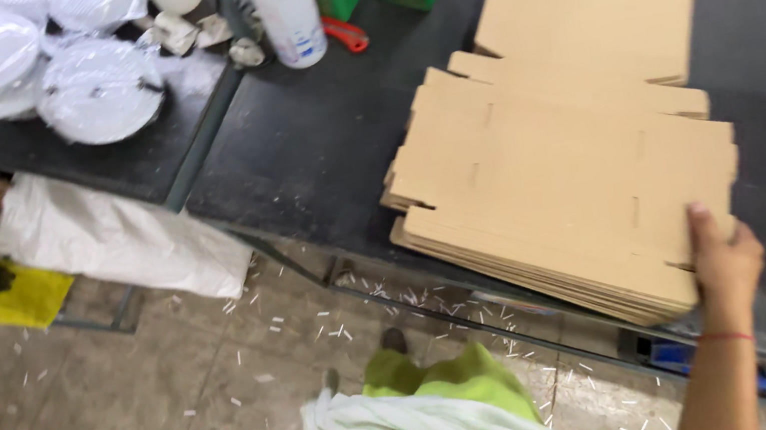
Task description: The person folds flat cardboard blanks into open boxes by hand, pressing the side flaps into shape. They insert a white inner box into each folded cardboard outer, then stack the assembled boxes on the workbench and reach for the next flat blank.
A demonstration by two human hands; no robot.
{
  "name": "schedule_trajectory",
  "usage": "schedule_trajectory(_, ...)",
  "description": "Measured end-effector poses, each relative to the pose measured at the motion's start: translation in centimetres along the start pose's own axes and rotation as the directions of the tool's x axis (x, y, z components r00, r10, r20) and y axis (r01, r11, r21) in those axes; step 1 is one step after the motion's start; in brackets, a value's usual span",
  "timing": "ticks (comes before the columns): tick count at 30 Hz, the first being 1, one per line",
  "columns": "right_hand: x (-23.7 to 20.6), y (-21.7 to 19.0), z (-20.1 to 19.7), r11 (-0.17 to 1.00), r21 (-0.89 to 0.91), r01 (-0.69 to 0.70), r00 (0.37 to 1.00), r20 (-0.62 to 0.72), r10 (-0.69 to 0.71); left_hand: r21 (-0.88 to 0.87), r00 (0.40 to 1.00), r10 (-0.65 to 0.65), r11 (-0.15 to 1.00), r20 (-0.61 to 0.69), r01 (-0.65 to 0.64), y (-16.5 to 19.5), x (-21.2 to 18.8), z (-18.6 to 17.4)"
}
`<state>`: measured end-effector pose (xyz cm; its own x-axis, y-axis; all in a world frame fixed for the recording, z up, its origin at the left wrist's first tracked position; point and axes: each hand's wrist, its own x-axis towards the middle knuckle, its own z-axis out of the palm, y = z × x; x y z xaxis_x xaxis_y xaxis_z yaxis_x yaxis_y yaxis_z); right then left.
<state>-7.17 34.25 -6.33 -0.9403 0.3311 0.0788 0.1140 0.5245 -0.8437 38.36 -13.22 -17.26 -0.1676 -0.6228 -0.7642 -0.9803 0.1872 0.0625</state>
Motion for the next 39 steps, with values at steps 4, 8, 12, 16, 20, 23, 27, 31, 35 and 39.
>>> schedule_trajectory(4, 0.0, -0.5, 0.0, 0.999, -0.044, -0.016, 1.000, -0.010, 0.015, -0.096, 0.924, 0.009, 0.994, -0.382, -0.049, -0.7, -0.1, -2.5)
schedule_trajectory(8, 0.2, -0.9, -0.1, 1.000, -0.006, -0.026, 1.000, 0.001, 0.026, -0.139, 0.483, 0.224, 0.783, -0.847, -0.606, 7.9, 1.9, -10.0)
schedule_trajectory(12, 0.2, -1.0, -0.1, 1.000, -0.006, -0.028, 1.000, 0.009, 0.028, -0.205, 0.349, 0.480, 0.326, -0.805, -0.923, 21.1, 0.9, -13.7)
schedule_trajectory(16, 0.1, -1.1, -0.2, 0.999, -0.001, -0.048, 0.999, -0.012, 0.048, -0.086, 0.200, 0.650, 0.204, -0.733, -0.975, 33.2, -2.8, -10.9)
schedule_trajectory(20, 0.1, -1.5, -0.1, 0.994, 0.050, -0.096, 0.995, 0.017, 0.096, -0.189, 0.306, 0.702, 0.242, -0.642, -0.952, 37.3, -3.4, -8.7)
schedule_trajectory(23, 0.2, -2.0, -0.3, 0.955, 0.255, -0.148, 0.985, 0.128, 0.119, -0.121, 0.240, 0.661, 0.221, -0.711, -0.968, 37.6, -2.5, -7.9)
schedule_trajectory(27, -0.2, -2.9, -1.0, 0.963, 0.223, -0.154, 0.979, 0.168, 0.118, 0.011, 0.121, 0.678, 0.188, -0.725, -0.982, 37.4, -3.2, -8.6)
schedule_trajectory(31, -0.9, -4.8, -1.9, 0.963, 0.209, -0.170, 0.977, 0.166, 0.136, -0.045, 0.056, 0.695, 0.034, -0.717, -0.998, 37.2, -6.2, -11.1)
schedule_trajectory(35, -1.3, -7.8, -2.7, 0.966, 0.201, -0.160, 0.977, 0.171, 0.126, -0.937, 0.456, 0.835, -0.184, -0.308, -0.295, 37.7, -7.6, -13.5)
schedule_trajectory(39, -2.5, -9.3, -3.8, 0.824, 0.538, -0.178, 0.963, 0.268, 0.034, -0.994, 0.443, 0.895, -0.004, 0.047, 0.113, 38.9, -5.7, -14.5)
